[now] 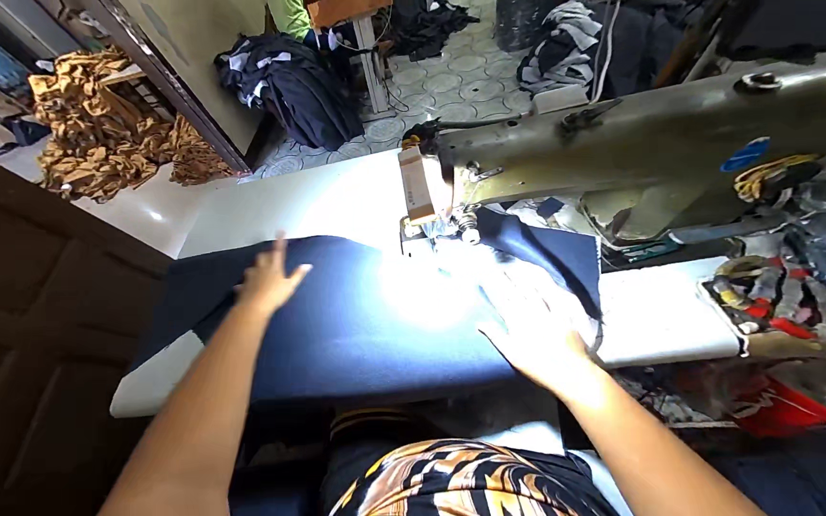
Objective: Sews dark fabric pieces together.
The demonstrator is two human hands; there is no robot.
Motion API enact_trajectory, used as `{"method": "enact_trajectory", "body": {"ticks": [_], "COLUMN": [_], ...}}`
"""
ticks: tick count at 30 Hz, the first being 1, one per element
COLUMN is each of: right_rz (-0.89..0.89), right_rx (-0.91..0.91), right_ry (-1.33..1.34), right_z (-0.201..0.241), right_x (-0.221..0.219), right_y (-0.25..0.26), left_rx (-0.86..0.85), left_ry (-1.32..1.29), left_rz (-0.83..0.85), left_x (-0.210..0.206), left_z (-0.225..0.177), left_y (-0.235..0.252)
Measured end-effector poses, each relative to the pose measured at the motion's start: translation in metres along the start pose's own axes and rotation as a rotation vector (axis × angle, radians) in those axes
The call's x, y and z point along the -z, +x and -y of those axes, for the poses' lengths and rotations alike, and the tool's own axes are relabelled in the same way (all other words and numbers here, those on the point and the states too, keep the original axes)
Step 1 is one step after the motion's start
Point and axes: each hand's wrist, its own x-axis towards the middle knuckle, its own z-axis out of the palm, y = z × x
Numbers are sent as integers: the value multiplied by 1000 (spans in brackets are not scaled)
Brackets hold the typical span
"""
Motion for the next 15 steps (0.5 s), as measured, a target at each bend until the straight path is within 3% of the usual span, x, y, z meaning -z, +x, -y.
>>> {"method": "enact_trajectory", "body": {"ticks": [4,6,9,13,15], "right_rz": [2,-13,32,53,9], "right_rx": [9,12,-3,-32,-20], "right_ry": [-9,-7,-3,13,14], "right_z": [-1,-2,-3,0,-1], "right_x": [1,1,4,5,2], "right_y": [1,2,1,1,1], "left_rx": [258,285,330,91,-22], "left_ry": [-29,15,44,32,-27], "left_rz": [-233,-144,143,-218,-204], "left_x": [53,76,117,166,152], "left_z": [81,96,107,61,18], "left_y": [14,16,35,45,45]}}
